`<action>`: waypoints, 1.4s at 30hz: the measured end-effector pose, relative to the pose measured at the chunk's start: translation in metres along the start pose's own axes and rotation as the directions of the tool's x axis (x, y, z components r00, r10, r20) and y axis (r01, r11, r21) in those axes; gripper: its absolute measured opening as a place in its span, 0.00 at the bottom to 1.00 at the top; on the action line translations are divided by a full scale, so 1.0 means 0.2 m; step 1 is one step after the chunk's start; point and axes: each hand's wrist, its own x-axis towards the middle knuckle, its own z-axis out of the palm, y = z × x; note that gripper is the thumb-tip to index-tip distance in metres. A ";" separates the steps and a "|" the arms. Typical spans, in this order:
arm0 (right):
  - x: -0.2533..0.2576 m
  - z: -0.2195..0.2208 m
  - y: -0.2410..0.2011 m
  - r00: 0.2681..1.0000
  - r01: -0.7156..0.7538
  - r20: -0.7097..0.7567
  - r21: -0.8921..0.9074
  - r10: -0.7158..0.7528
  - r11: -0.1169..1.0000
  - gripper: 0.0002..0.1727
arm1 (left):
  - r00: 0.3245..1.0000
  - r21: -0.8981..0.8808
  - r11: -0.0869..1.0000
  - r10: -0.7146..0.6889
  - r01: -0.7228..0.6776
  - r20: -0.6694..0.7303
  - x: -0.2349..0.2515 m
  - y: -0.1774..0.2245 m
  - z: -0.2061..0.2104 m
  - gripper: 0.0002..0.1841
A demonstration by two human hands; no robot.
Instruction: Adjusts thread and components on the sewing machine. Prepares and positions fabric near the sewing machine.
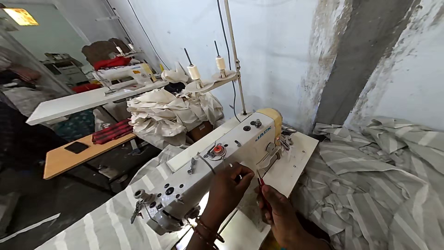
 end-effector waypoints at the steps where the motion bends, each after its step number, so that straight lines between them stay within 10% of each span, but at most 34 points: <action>1: 0.00 -0.01 0.01 0.997 0.050 -0.054 -0.019 -0.051 0.999 0.16 | 0.999 0.003 0.999 0.039 -0.039 -0.016 0.00 -0.01 0.00 0.06; 5: 0.11 -0.22 0.12 0.962 0.154 -0.142 -0.432 -0.235 0.889 0.18 | 0.965 0.088 0.964 0.257 -0.252 -0.057 0.02 0.01 -0.07 0.24; 8: 0.15 -0.34 0.20 0.977 0.110 0.026 -0.909 -0.210 0.402 0.27 | 0.931 0.330 0.923 0.282 -0.197 -0.232 0.09 0.04 -0.22 0.30; 11: 0.16 -0.36 0.34 0.908 0.296 0.302 -0.953 -0.289 -0.065 0.25 | 0.942 0.435 0.900 0.140 0.007 -0.305 0.17 0.00 -0.29 0.34; 14: 0.19 -0.35 0.42 0.886 0.359 0.411 -0.901 -0.215 -0.241 0.24 | 0.942 0.424 0.905 0.126 0.018 -0.310 0.20 -0.06 -0.24 0.37; 24: 0.24 -0.37 0.35 0.913 0.386 0.407 -0.881 -0.025 -0.274 0.29 | 0.945 0.415 0.908 0.079 0.063 -0.317 0.20 -0.11 -0.22 0.38; 32: 0.61 -0.22 -0.32 0.626 0.392 0.388 -0.906 -0.677 -0.158 0.21 | 0.947 0.441 0.897 0.136 0.007 -0.292 0.18 -0.14 -0.21 0.38; 37: 1.05 0.08 -0.89 0.958 0.247 0.247 -0.969 -0.148 -0.020 0.23 | 0.936 0.427 0.904 0.138 0.015 -0.325 0.18 -0.13 -0.21 0.39; 39: 1.16 0.16 -0.98 0.945 0.323 0.316 -0.943 0.086 -0.083 0.16 | 0.932 0.422 0.907 0.145 0.010 -0.333 0.18 -0.14 -0.21 0.39; 42: 1.23 0.21 -1.16 0.892 0.429 0.451 -0.821 0.034 -0.377 0.13 | 0.931 0.407 0.913 0.133 0.018 -0.339 0.18 -0.14 -0.21 0.40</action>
